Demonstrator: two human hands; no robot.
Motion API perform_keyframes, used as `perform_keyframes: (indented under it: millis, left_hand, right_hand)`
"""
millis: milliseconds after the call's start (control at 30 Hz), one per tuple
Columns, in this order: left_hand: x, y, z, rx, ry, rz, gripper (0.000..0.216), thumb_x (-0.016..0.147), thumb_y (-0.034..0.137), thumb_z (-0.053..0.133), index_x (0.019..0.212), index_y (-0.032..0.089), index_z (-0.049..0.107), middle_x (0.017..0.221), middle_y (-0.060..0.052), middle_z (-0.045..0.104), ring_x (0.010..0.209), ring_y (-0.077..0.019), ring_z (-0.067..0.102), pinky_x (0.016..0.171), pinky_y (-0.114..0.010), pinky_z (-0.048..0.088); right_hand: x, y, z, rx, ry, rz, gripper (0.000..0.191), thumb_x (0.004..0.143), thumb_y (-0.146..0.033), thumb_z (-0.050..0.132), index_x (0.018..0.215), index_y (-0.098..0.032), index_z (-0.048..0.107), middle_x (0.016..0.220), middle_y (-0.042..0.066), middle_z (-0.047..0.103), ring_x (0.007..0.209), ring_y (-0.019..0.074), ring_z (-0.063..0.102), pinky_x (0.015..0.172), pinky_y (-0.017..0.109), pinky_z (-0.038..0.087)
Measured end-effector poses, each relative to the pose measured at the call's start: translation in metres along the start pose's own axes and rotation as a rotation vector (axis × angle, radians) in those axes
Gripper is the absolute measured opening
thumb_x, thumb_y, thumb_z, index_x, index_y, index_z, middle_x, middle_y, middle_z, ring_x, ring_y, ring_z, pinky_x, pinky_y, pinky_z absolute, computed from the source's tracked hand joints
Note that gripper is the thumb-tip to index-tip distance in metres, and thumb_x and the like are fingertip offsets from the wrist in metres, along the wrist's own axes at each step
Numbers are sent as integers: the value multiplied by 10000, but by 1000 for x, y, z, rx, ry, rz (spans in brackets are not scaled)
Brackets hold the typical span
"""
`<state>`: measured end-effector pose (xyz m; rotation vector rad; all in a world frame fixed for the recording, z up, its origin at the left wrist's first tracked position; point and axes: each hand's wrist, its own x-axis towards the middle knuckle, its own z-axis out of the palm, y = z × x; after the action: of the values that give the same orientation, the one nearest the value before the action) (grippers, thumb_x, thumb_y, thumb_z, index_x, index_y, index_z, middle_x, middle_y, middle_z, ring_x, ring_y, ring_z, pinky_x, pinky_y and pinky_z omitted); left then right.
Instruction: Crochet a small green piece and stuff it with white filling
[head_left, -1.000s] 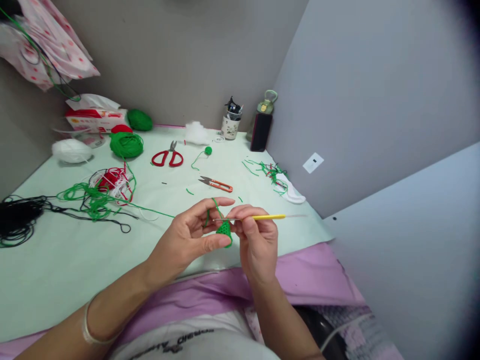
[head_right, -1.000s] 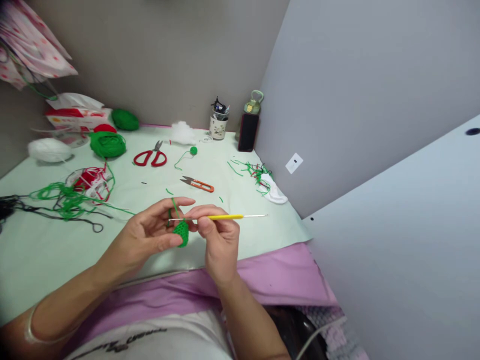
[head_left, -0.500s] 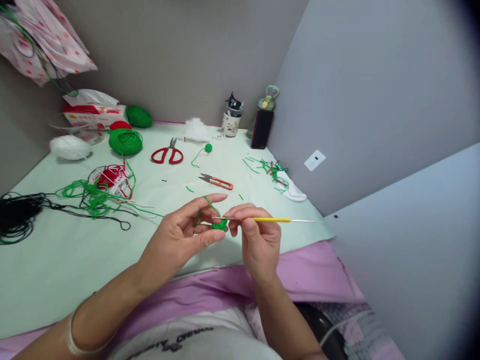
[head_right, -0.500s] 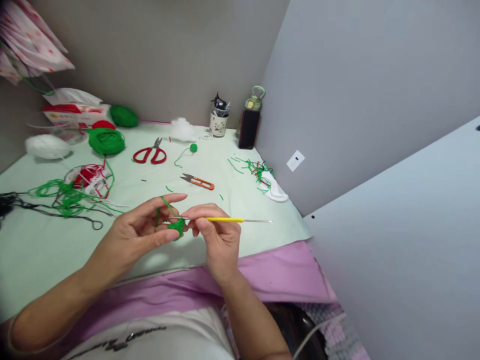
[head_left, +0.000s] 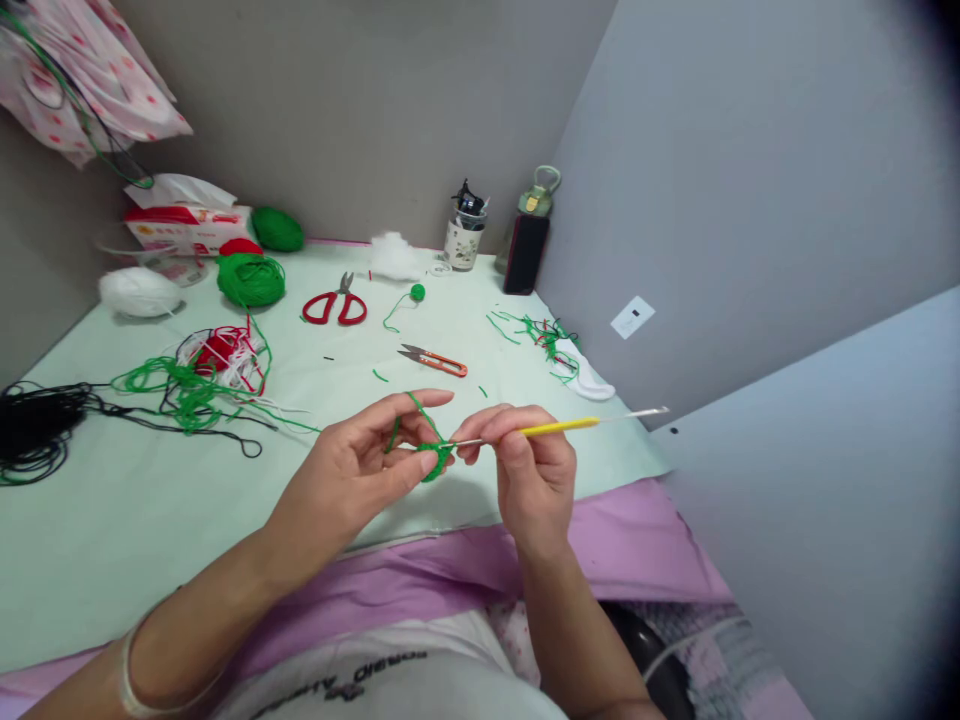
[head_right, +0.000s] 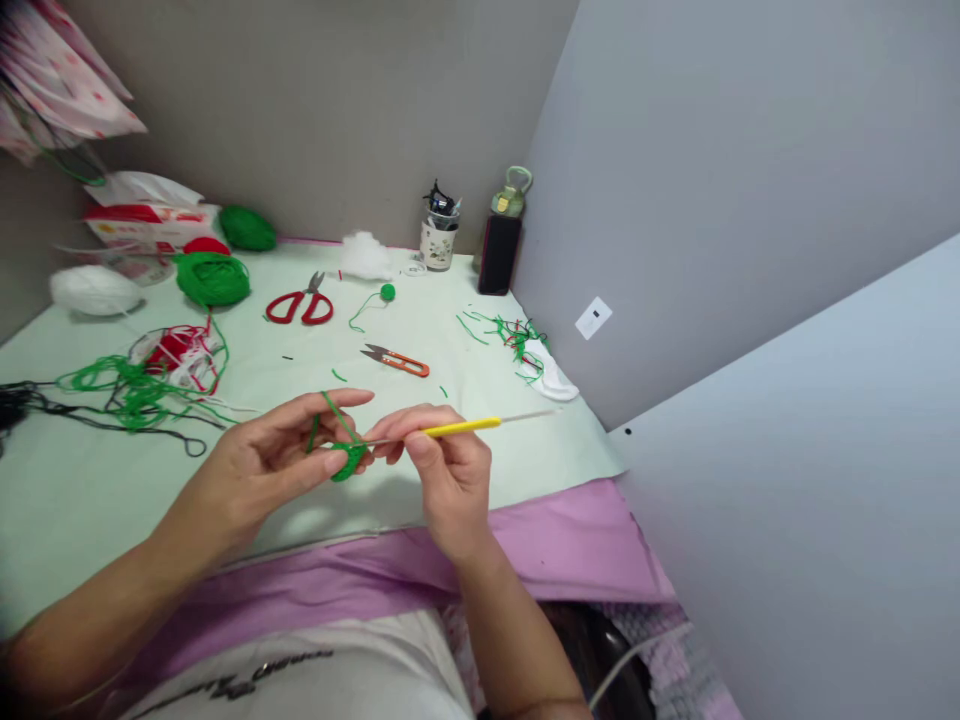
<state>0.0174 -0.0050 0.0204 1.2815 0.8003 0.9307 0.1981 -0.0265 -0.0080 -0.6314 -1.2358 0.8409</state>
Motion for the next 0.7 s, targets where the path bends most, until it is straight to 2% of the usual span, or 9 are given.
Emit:
perform_keyframes:
  millis: [233,367,433,567,600,700]
  left_hand:
    - [-4,-2,3,99,73,39,379,907,214,746,1276,300,739,948,12,665,926,-146,642,891,-266,531]
    - [-4,-1,5,80,86,14,337,883,215,759,1213,280,757,950,11,662,894,-139,625,863,-260,525]
    - [-3,1,5,39,75,-3,308,870,221,773,1173,275,757,909,18,650,857,-133,616,820,-250,525]
    - [-1,3,4,-19,29,-10,63,865,223,780,911,234,738,864,16,637,841,-135,627,769,-237,535]
    - [-1,3,4,-21,25,-12,59,865,222,781,870,228,722,869,15,638,845,-135,631,768,-234,537]
    - [-1,2,3,-11,31,-14,67,871,220,781,868,233,715,877,18,635,846,-129,636,762,-220,536]
  right_hand:
    - [-5,-12,-5,-417,-159,-308,195,1051,-189,548,1120,-248,720,1002,74,792,928,201,748,761,362,622]
    - [-6,-15,-3,-540,-215,-411,186,1046,-182,552,1130,-233,710,1037,102,787,942,204,753,746,352,632]
    - [-7,-13,-2,-490,-185,-401,200,1052,-181,540,1143,-234,711,1034,97,789,950,203,754,753,351,635]
    - [-7,-8,-2,-307,-94,-276,208,1058,-185,541,1117,-248,730,988,57,792,918,185,751,769,341,634]
    - [-7,-7,-2,-288,-93,-255,202,1054,-182,551,1110,-245,735,992,55,792,913,182,750,772,337,632]
    - [-7,-8,-4,-264,-105,-239,203,1051,-177,560,1120,-239,741,1010,59,792,919,182,749,767,334,632]
